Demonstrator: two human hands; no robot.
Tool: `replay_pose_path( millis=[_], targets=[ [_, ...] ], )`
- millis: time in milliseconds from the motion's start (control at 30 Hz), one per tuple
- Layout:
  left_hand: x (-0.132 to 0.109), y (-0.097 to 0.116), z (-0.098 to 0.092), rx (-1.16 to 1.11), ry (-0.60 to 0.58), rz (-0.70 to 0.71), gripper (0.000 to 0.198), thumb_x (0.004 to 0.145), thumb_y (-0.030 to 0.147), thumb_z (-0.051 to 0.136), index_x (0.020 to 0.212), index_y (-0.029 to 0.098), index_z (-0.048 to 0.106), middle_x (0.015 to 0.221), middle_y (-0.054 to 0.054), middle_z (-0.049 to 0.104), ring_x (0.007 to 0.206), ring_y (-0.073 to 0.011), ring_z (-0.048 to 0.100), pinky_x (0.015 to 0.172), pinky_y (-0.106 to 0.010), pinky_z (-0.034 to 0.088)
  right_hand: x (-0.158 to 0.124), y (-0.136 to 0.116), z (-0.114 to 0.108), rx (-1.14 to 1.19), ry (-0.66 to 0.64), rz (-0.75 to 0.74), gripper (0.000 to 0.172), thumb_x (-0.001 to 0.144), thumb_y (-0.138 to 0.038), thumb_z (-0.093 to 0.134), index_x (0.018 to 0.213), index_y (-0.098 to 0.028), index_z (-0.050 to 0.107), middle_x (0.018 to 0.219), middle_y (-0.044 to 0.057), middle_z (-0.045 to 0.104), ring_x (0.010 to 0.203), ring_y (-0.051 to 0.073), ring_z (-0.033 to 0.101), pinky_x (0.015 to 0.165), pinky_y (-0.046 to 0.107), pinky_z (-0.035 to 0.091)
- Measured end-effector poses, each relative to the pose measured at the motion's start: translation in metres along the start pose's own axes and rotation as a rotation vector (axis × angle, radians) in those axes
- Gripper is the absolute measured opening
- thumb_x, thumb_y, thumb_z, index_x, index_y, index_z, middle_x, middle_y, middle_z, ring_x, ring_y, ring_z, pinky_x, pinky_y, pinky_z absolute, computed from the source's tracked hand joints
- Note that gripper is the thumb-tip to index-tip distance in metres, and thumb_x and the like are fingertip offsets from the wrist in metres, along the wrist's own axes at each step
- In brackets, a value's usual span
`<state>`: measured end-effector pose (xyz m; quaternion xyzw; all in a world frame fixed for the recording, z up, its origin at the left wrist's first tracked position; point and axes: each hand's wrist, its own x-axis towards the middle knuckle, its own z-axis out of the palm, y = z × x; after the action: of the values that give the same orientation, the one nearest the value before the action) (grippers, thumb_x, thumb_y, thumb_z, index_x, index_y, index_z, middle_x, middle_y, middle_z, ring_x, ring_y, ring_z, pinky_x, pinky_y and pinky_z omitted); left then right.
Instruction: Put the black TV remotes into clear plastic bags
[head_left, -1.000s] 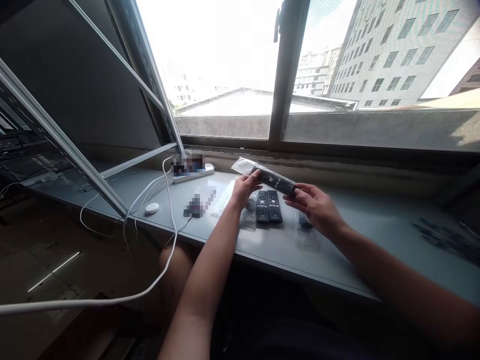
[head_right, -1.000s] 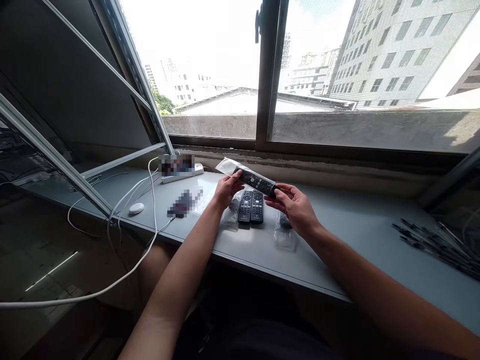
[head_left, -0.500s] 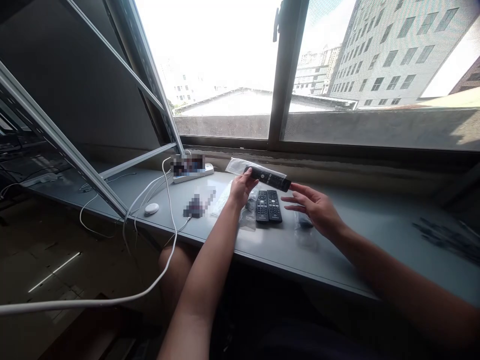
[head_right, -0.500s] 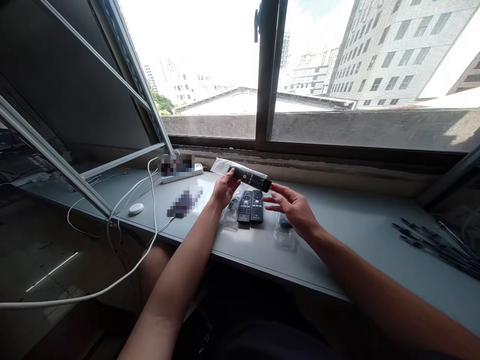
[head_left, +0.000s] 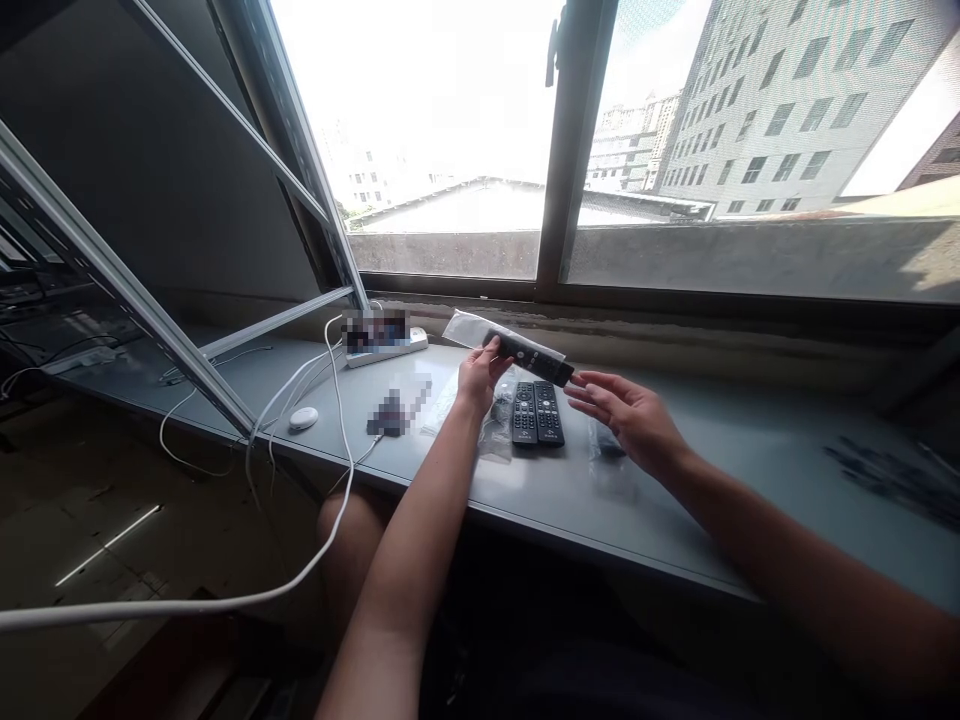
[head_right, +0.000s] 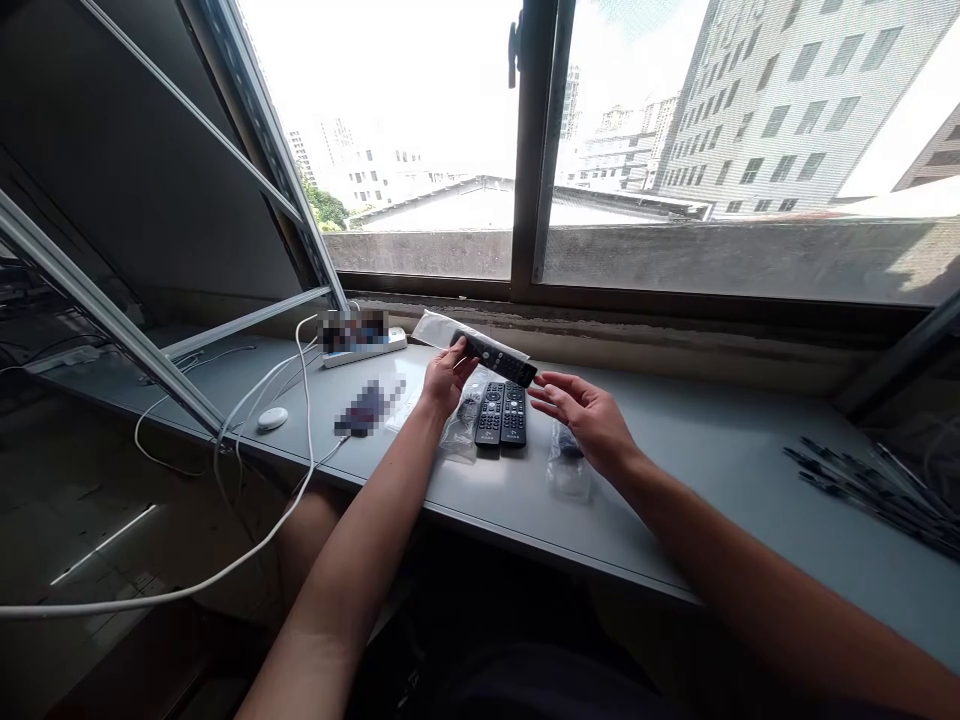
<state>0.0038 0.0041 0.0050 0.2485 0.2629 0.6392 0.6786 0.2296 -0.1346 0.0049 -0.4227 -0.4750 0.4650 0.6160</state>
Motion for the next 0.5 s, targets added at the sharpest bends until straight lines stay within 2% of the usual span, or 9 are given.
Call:
replay_pose_path(
  millis=[200, 400, 500],
  targets=[
    [0.003, -0.001, -0.003, 0.046, -0.037, 0.045, 0.017, 0.097, 0.022, 0.09, 0.104, 0.012, 0.076, 0.101, -0.01, 0.083, 0.091, -0.015, 0.081, 0.086, -0.024, 0.069, -0.004, -0.006, 0.002, 0.039, -0.078, 0.025, 0.035, 0.093, -0.045, 0.097, 0.121, -0.026, 0.087, 0.141, 0.011, 0.082, 0.139, 0.038, 0.077, 0.132, 0.062, 0.053],
    [0.001, -0.006, -0.002, 0.159, -0.103, 0.032, 0.024, 0.093, 0.023, 0.094, 0.109, 0.012, 0.079, 0.106, -0.01, 0.083, 0.089, -0.0153, 0.082, 0.091, -0.03, 0.068, -0.007, -0.01, 0.004, 0.009, -0.129, 0.025, 0.041, 0.093, -0.049, 0.096, 0.128, -0.03, 0.087, 0.15, 0.01, 0.078, 0.14, 0.041, 0.075, 0.12, 0.066, 0.062],
    [0.0, -0.008, -0.002, 0.211, -0.124, 0.002, 0.027, 0.089, 0.025, 0.097, 0.106, 0.013, 0.08, 0.104, -0.009, 0.084, 0.086, -0.0153, 0.081, 0.092, -0.03, 0.068, -0.008, -0.011, 0.005, 0.016, -0.169, 0.027, 0.043, 0.093, -0.051, 0.096, 0.129, -0.029, 0.088, 0.145, 0.011, 0.08, 0.138, 0.042, 0.076, 0.118, 0.067, 0.062]
  ],
)
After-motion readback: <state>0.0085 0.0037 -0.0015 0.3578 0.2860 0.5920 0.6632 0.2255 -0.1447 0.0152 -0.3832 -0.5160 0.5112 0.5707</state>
